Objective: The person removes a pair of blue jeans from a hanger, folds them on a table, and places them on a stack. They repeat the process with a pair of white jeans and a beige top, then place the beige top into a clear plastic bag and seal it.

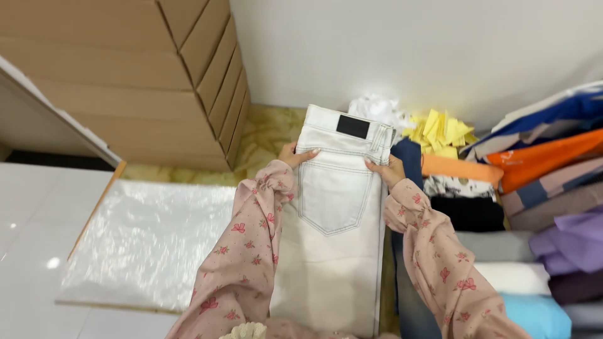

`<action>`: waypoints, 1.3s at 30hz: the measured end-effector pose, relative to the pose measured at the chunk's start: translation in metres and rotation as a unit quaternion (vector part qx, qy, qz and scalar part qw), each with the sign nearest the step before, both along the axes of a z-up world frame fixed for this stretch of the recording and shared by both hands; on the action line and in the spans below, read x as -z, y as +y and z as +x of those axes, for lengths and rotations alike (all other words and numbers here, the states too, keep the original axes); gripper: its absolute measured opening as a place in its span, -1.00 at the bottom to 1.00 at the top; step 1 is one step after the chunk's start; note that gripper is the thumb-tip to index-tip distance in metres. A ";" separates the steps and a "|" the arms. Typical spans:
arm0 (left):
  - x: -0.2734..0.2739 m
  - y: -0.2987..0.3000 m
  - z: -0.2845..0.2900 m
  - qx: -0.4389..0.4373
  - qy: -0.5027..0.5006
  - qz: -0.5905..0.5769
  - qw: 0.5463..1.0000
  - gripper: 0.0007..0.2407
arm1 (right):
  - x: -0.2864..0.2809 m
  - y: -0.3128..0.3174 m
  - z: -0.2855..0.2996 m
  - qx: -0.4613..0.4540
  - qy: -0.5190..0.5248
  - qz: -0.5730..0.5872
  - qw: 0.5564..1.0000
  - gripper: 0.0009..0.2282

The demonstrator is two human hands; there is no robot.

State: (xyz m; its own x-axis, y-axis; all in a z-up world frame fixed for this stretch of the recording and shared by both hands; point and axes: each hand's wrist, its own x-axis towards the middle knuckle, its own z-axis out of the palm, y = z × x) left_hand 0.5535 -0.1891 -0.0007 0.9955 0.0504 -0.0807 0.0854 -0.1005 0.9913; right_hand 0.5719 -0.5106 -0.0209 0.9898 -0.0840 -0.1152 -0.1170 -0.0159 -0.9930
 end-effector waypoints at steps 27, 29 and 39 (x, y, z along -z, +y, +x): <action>0.236 0.051 0.021 0.151 -0.166 0.015 0.974 -0.64 | 0.111 0.018 -0.035 -0.162 -0.189 -0.218 0.944 -0.84; 0.227 0.039 0.001 0.188 -0.170 0.078 0.964 -0.60 | 0.139 0.002 -0.037 -0.176 -0.200 -0.284 0.921 -0.77; 0.237 0.013 0.027 0.201 0.006 0.304 0.931 -0.86 | 0.093 0.001 -0.045 -0.393 -0.017 -0.328 0.859 -0.55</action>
State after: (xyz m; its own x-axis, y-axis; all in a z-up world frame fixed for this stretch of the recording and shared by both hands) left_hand 0.5809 -0.1761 -0.2380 0.9432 -0.2859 -0.1695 -0.0699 -0.6693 0.7397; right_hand 0.5270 -0.5091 -0.1141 0.7719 0.5764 -0.2681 0.2152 -0.6338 -0.7429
